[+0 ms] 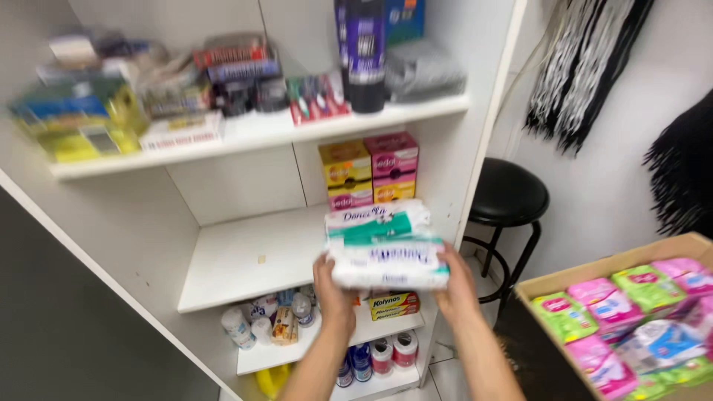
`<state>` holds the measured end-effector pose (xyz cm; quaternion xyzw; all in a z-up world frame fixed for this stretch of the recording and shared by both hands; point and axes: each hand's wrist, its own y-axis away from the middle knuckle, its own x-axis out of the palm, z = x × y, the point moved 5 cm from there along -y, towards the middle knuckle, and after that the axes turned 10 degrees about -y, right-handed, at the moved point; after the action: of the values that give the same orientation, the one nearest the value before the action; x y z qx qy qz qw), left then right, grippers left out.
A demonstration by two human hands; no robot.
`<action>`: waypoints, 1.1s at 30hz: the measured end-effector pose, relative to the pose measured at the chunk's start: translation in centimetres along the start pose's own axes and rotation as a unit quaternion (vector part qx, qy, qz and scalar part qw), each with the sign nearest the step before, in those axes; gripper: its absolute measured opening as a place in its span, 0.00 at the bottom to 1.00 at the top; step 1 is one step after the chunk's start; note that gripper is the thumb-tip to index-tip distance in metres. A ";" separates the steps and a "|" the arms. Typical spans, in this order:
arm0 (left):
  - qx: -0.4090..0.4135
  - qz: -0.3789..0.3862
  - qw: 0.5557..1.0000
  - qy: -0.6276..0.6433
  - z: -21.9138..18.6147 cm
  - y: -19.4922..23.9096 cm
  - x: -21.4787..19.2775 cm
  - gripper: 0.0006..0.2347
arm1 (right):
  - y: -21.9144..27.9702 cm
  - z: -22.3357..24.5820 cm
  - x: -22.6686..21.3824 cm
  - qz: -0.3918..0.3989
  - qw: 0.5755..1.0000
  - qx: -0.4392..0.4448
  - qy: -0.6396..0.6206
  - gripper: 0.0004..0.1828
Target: The person unloads sanitary products and other personal care items from a cardboard box, placing them onto the shelves of a storage cabinet.
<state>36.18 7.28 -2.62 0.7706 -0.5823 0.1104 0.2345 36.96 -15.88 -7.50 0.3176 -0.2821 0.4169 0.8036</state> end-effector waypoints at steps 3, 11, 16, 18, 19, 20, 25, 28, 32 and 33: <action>-0.074 -0.035 0.997 0.013 0.6 3.0 -0.7 0.19 | 1.7 2.2 -3.5 -0.044 0.998 0.015 -0.036 0.28; -0.102 -0.025 0.989 -0.103 -1.2 18.4 1.8 0.20 | 14.8 15.7 -8.8 -0.103 0.994 0.027 0.014 0.34; -0.090 0.078 0.981 -0.153 5.3 28.8 2.7 0.18 | 22.4 24.1 -20.1 -0.184 0.983 -0.019 -0.020 0.20; -0.101 0.096 0.967 -0.214 9.3 33.0 3.0 0.18 | 24.8 26.4 -26.3 -0.170 0.985 -0.019 0.011 0.11; -0.114 0.107 0.962 -0.224 10.1 35.2 4.2 0.18 | 26.1 28.4 -29.0 -0.188 0.982 -0.023 0.007 0.11; -0.122 0.133 0.932 -0.315 11.0 37.1 5.2 0.18 | 27.2 30.2 -31.7 -0.210 0.974 -0.033 0.083 0.14; -0.064 0.340 0.736 -0.582 13.8 44.1 12.4 0.20 | 33.3 41.9 -35.3 -0.329 0.883 0.076 0.325 0.36; 0.081 0.416 0.622 -0.658 17.3 44.9 18.0 0.23 | 29.1 43.9 -41.0 -0.244 0.875 0.009 0.417 0.28; -0.068 0.436 0.533 -0.722 20.7 43.6 25.2 0.35 | 19.9 41.5 -49.6 -0.199 0.859 0.009 0.472 0.28; -0.108 0.437 0.491 -0.746 21.2 43.2 26.8 0.39 | 17.2 40.1 -52.6 -0.193 0.844 0.008 0.500 0.33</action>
<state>0.99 -34.90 0.89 0.1810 -0.8096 -0.4809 -0.2839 -11.18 -63.83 -14.95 0.1204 0.2281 0.3580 0.8974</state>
